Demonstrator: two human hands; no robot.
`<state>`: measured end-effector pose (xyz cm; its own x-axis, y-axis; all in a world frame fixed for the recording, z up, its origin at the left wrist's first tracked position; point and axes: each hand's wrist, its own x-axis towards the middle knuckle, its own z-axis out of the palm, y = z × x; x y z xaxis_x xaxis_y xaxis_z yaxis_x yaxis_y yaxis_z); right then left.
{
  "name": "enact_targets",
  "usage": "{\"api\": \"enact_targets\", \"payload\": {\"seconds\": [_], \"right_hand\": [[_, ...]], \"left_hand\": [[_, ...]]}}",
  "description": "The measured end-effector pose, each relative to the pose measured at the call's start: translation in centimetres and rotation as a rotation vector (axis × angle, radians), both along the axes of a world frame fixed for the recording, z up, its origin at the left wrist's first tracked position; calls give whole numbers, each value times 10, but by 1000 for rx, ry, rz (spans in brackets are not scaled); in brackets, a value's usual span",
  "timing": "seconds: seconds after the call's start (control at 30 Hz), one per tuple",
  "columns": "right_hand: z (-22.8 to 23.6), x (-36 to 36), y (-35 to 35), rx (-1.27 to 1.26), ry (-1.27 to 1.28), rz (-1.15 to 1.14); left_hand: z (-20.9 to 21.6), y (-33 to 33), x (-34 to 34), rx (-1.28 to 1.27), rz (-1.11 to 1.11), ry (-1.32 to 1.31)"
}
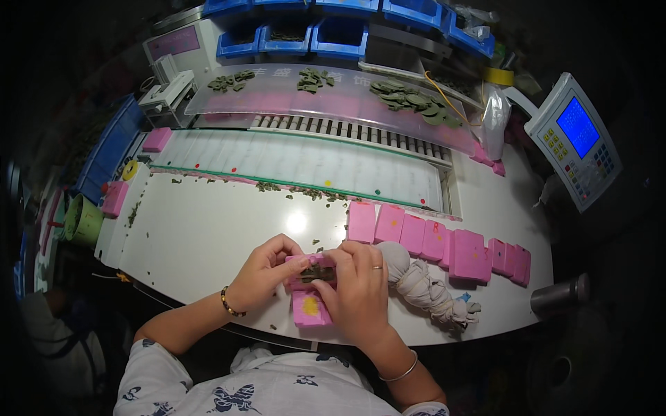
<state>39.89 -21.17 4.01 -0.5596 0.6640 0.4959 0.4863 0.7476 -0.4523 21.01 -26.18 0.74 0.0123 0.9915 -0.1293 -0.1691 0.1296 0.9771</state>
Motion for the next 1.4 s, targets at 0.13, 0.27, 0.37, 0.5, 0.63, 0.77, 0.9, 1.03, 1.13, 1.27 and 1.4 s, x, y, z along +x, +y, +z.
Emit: {"api": "enact_targets", "payload": {"seconds": [0.13,0.27,0.37,0.5,0.63,0.77,0.9,1.03,1.13,1.27,1.4], "right_hand": [[-5,5,-6,57,-81,7],[-6,4,-7,34,-49,7],[-12,6,-6,-57,12,-29],[-16,9,-7,-189,55,-22],[-17,8,-6,-193,77,-16],[-15,9,-5,-141,45,9],[-11,8,-4,-329,181,5],[-12,9,-1,-570,314,17],[-12,9,-1,-646,381,61],[-4,1,1,-619,338,89],[3,-3,3,-487,183,158]], "left_hand": [[3,0,4,-80,49,-173],[5,-1,6,-125,121,-259],[-1,-2,4,-151,142,-252],[-1,-3,5,-155,164,-269],[-3,-3,2,-167,160,-315],[-6,-1,2,-172,159,-322],[-4,-2,4,-167,169,-312],[0,-3,8,-156,178,-269],[0,-2,13,-115,191,-301],[-1,-2,14,-83,193,-307],[-1,-2,16,-88,218,-324]]}}
